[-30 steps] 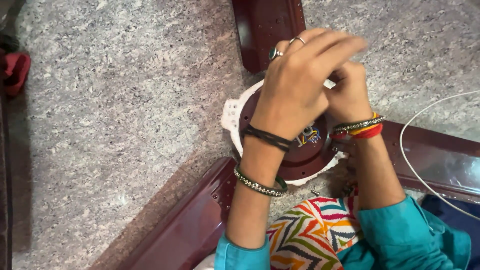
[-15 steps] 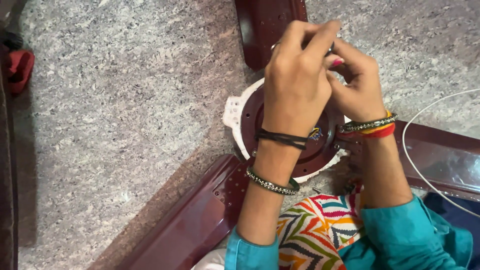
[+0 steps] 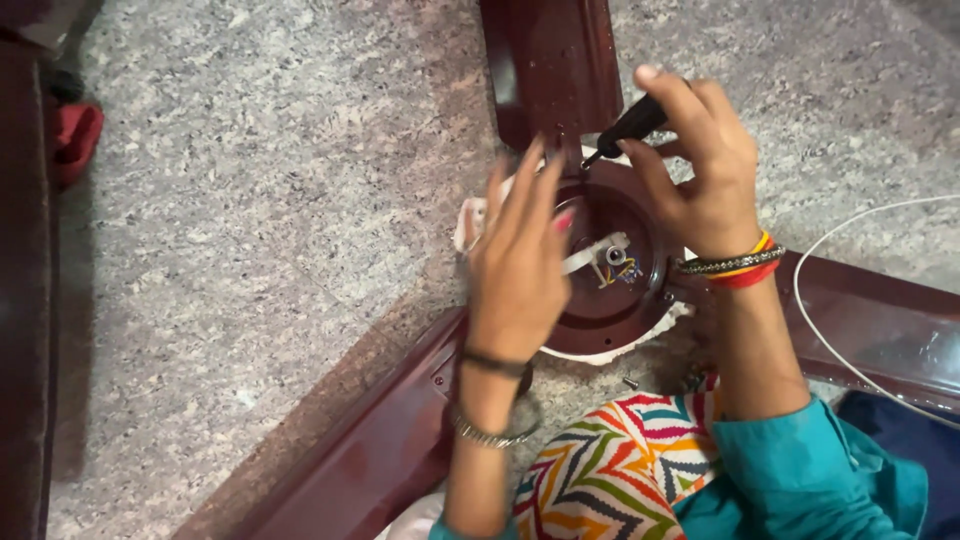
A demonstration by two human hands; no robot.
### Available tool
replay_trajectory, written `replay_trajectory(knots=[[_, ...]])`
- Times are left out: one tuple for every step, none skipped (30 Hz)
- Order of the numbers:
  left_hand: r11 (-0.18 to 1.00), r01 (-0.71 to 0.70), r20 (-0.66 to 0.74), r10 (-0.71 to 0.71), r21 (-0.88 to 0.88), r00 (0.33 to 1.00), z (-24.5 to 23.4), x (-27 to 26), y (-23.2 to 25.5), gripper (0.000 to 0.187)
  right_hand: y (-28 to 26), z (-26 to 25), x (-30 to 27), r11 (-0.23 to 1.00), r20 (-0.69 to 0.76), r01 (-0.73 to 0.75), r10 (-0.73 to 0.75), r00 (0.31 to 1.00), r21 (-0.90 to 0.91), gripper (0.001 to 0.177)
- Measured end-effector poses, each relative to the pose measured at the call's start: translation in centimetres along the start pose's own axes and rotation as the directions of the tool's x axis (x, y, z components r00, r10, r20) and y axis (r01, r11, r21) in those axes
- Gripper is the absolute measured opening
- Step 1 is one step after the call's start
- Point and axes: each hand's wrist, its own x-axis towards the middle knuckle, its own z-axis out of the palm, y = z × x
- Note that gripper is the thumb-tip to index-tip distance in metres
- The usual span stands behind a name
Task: The person assembles a ceiling fan by attaching maroon blades to the motor housing using a screwdriver. They position each blade, align the screw holes, and tighten the screws to secure the blades in place.
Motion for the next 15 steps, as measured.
replay_trajectory(knots=[[0.999, 0.052, 0.020, -0.052, 0.000, 0.998, -0.8, -1.8, -0.9, 0.049, -0.3, -0.2, 0.2, 1.000, 0.003, 0.015, -0.015, 1.000, -0.017, 0.060], [0.992, 0.095, 0.054, -0.100, 0.082, 0.994, -1.4, -3.6, -1.7, 0.053, -0.7, -0.4, 0.4, 0.999, 0.007, 0.029, -0.028, 1.000, -0.033, 0.058], [0.977, 0.134, 0.083, -0.150, 0.164, 0.985, -1.6, -5.1, -2.2, 0.060, -1.1, -0.7, 0.6, 0.998, 0.021, 0.059, -0.059, 0.998, -0.030, 0.057], [0.973, 0.110, 0.106, -0.134, 0.204, 0.985, -1.5, -6.5, -2.6, 0.072, -1.5, -1.0, 0.7, 0.996, 0.031, 0.084, -0.084, 0.996, -0.026, 0.056], [0.966, 0.085, 0.130, -0.119, 0.243, 0.984, -1.3, -7.6, -2.7, 0.086, -1.8, -1.2, 0.9, 0.994, 0.040, 0.110, -0.109, 0.993, -0.023, 0.055], [0.959, 0.060, 0.152, -0.105, 0.278, 0.983, -0.8, -8.3, -2.9, 0.100, -2.1, -1.4, 1.0, 0.992, 0.044, 0.117, -0.114, 0.992, -0.054, 0.053], [0.960, 0.055, 0.178, -0.107, 0.276, 0.978, -0.1, -8.5, -3.0, 0.105, -2.3, -1.6, 1.1, 0.989, 0.049, 0.124, -0.120, 0.992, -0.086, 0.052], [0.960, 0.056, 0.205, -0.116, 0.275, 0.972, 0.6, -8.8, -2.9, 0.110, -2.6, -1.6, 1.0, 0.985, 0.057, 0.130, -0.124, 0.991, -0.112, 0.050], [0.960, 0.057, 0.232, -0.123, 0.275, 0.965, 1.1, -9.0, -2.7, 0.116, -2.8, -1.5, 0.9, 0.986, 0.060, 0.121, -0.114, 0.992, -0.116, 0.050], [0.959, 0.043, 0.230, -0.110, 0.280, 0.967, 1.6, -8.6, -2.8, 0.118, -2.9, -1.5, 0.9, 0.985, 0.057, 0.114, -0.108, 0.993, -0.126, 0.049], [0.958, 0.029, 0.228, -0.097, 0.284, 0.969, 1.9, -8.0, -2.9, 0.120, -2.9, -1.5, 0.9, 0.985, 0.054, 0.108, -0.101, 0.993, -0.136, 0.048], [0.958, 0.013, 0.226, -0.080, 0.286, 0.971, 2.1, -7.3, -3.1, 0.122, -3.0, -1.5, 0.9, 0.986, 0.048, 0.094, -0.088, 0.995, -0.140, 0.046], [0.958, 0.018, 0.242, -0.091, 0.287, 0.966, 2.1, -6.6, -3.3, 0.126, -2.9, -1.3, 0.9, 0.986, 0.042, 0.081, -0.075, 0.996, -0.144, 0.044], [0.957, 0.024, 0.260, -0.103, 0.289, 0.960, 2.1, -5.9, -3.5, 0.131, -2.9, -1.2, 0.9, 0.987, 0.036, 0.065, -0.060, 0.998, -0.147, 0.042], [0.956, 0.030, 0.278, -0.114, 0.291, 0.954, 2.0, -5.3, -3.8, 0.135, -2.7, -1.0, 1.0, 0.986, 0.016, 0.060, -0.058, 0.998, -0.156, 0.043]])
